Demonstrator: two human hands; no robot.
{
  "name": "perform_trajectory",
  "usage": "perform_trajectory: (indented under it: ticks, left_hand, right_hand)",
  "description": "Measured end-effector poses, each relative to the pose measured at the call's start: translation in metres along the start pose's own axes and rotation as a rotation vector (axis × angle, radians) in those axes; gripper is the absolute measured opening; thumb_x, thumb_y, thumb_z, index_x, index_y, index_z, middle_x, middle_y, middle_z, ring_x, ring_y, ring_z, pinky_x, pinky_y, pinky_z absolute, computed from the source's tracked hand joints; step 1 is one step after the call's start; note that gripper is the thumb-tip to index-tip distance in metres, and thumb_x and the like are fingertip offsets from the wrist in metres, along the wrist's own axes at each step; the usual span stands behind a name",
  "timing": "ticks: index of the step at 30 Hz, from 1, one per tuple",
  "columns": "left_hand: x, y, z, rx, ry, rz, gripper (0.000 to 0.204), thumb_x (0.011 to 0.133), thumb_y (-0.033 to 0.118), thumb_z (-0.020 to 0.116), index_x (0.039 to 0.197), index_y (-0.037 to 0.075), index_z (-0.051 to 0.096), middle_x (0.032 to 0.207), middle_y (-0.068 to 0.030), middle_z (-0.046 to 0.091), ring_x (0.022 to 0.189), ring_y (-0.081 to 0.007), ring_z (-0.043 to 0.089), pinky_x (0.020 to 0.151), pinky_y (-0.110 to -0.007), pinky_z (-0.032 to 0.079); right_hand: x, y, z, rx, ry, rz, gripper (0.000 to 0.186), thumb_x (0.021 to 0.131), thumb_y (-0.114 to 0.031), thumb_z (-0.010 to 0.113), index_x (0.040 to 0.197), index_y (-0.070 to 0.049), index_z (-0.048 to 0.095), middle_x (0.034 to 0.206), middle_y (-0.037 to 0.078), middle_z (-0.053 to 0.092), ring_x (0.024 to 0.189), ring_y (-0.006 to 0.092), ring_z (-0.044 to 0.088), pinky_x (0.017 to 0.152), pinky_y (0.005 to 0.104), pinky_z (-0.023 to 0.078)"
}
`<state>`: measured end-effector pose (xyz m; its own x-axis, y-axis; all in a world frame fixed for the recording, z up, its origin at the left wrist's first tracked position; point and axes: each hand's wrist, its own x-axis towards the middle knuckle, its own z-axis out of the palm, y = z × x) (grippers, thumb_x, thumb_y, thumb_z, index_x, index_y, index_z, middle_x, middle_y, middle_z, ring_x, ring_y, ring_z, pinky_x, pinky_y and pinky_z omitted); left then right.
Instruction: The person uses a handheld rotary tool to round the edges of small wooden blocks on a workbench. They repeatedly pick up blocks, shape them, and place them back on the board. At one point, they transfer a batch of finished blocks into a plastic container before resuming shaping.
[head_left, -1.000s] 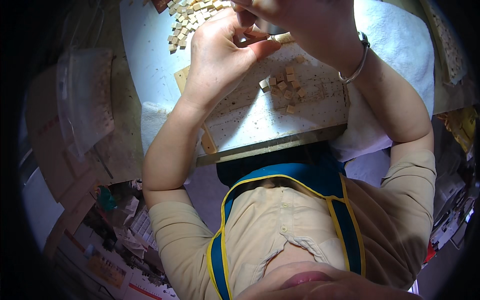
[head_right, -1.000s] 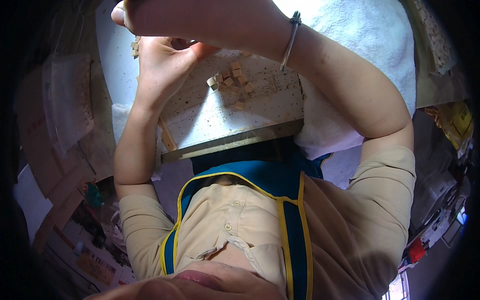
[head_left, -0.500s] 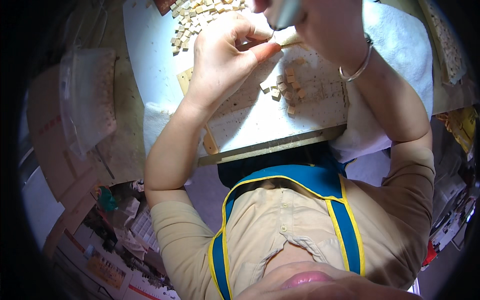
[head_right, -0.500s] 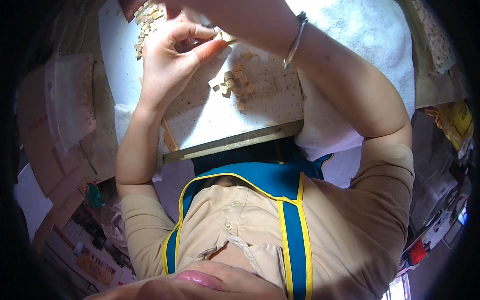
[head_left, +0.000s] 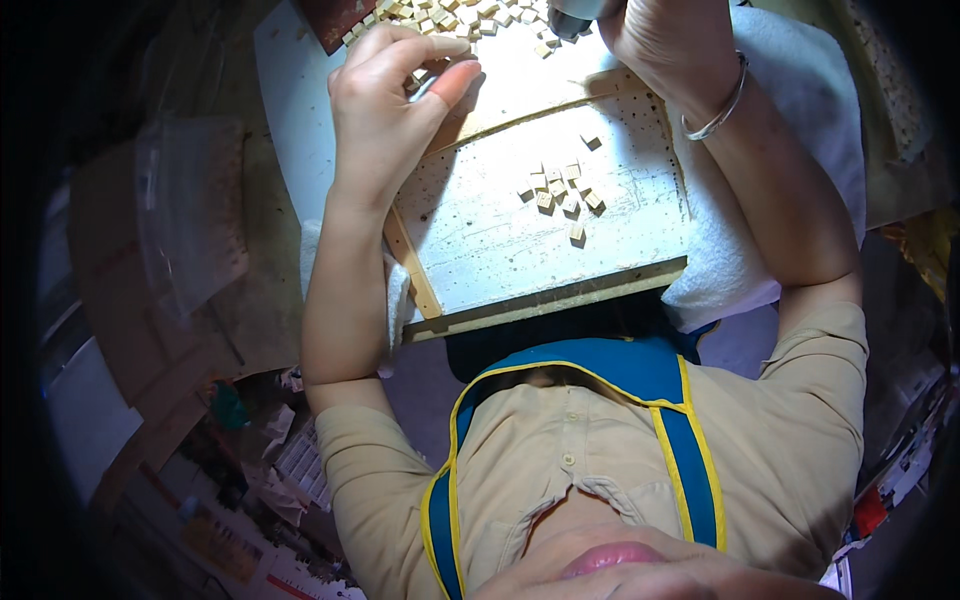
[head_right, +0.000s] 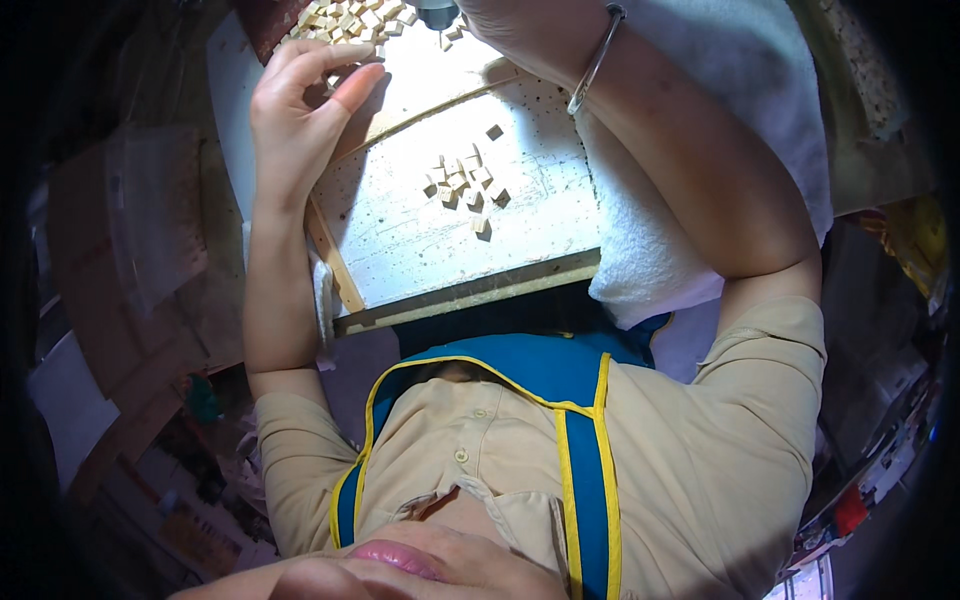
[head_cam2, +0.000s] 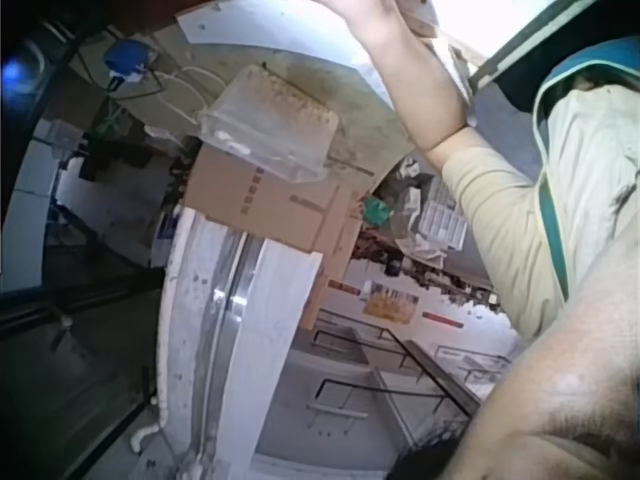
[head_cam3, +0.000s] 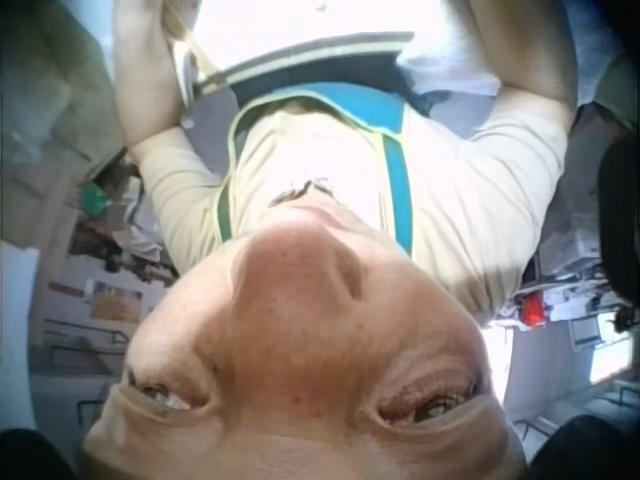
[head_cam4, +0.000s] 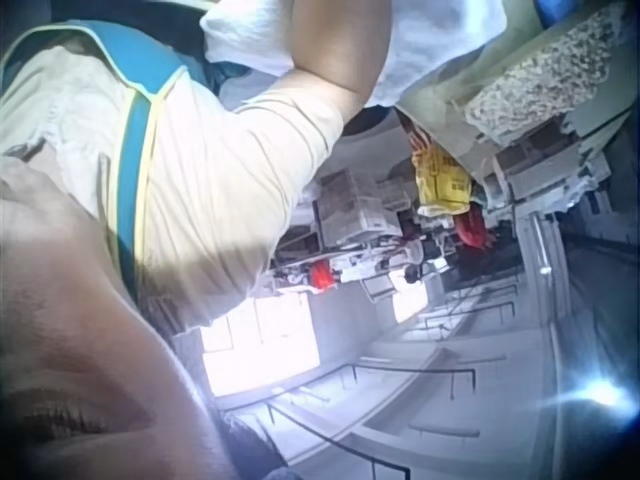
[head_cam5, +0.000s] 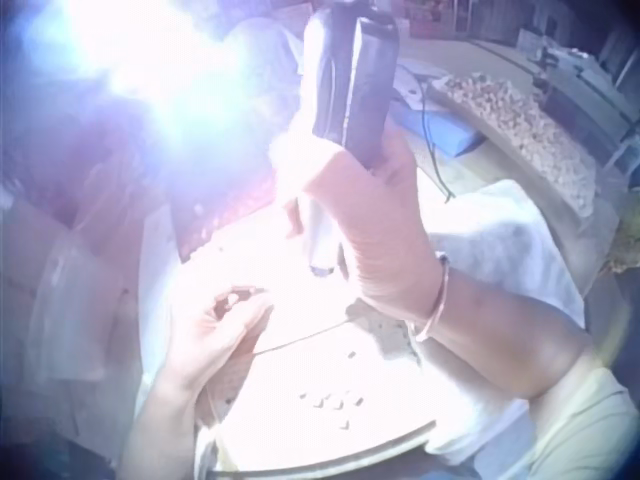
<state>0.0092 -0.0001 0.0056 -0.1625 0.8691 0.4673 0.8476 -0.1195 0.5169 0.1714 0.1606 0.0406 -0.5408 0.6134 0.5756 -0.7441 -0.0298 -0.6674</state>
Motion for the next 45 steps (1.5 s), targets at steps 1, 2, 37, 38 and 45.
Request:
perform_trajectory:
  ticks: [1,2,37,38,45]
  left_hand:
    - [0.001,0.002,0.003,0.051,-0.002,0.012,0.018,0.077,0.014,0.087,0.094,0.009,0.081,0.083,-0.0025,0.068,0.072,-0.0153,0.064,0.063,-0.029,0.046]
    - [0.001,0.003,0.005,0.101,-0.005,0.024,0.019,0.077,0.015,0.088,0.094,0.010,0.081,0.083,-0.0016,0.068,0.073,-0.0157,0.064,0.063,-0.030,0.046]
    - [-0.001,0.017,0.019,-0.266,-0.018,-0.047,0.018,0.078,0.011,0.088,0.094,0.008,0.080,0.098,-0.0029,0.061,0.076,-0.0096,0.058,0.058,-0.025,0.044]
    - [-0.003,0.024,0.017,-0.299,-0.046,-0.059,0.018,0.079,0.011,0.088,0.095,0.007,0.080,0.098,-0.0030,0.060,0.076,-0.0090,0.058,0.058,-0.024,0.044]
    - [-0.016,0.034,0.011,-0.306,-0.243,-0.165,0.017,0.086,0.002,0.082,0.102,0.002,0.076,0.105,-0.0033,0.060,0.093,-0.0097,0.065,0.079,-0.022,0.056]
  right_hand:
    - [0.000,-0.001,0.002,-0.024,0.025,0.014,0.025,0.095,-0.020,0.070,0.113,-0.006,0.059,0.084,0.003,0.064,0.062,0.0115,0.063,0.048,0.0237,0.050]
    - [0.001,0.002,0.005,-0.074,0.079,0.005,0.024,0.095,-0.018,0.070,0.112,-0.006,0.059,0.083,0.003,0.064,0.061,0.0114,0.063,0.047,0.0236,0.050]
    - [0.001,-0.001,0.009,-0.067,0.077,-0.029,0.017,0.093,-0.014,0.070,0.106,-0.009,0.060,0.074,0.001,0.062,0.058,0.0089,0.062,0.047,0.0226,0.052]
    - [0.001,-0.004,0.009,-0.067,0.079,-0.023,0.016,0.093,-0.013,0.070,0.106,-0.009,0.060,0.075,0.001,0.062,0.058,0.0088,0.062,0.048,0.0228,0.053]
    - [0.002,-0.002,0.008,-0.061,0.065,-0.027,0.015,0.092,-0.010,0.069,0.105,-0.009,0.060,0.077,0.000,0.061,0.059,0.0085,0.062,0.049,0.0233,0.053]
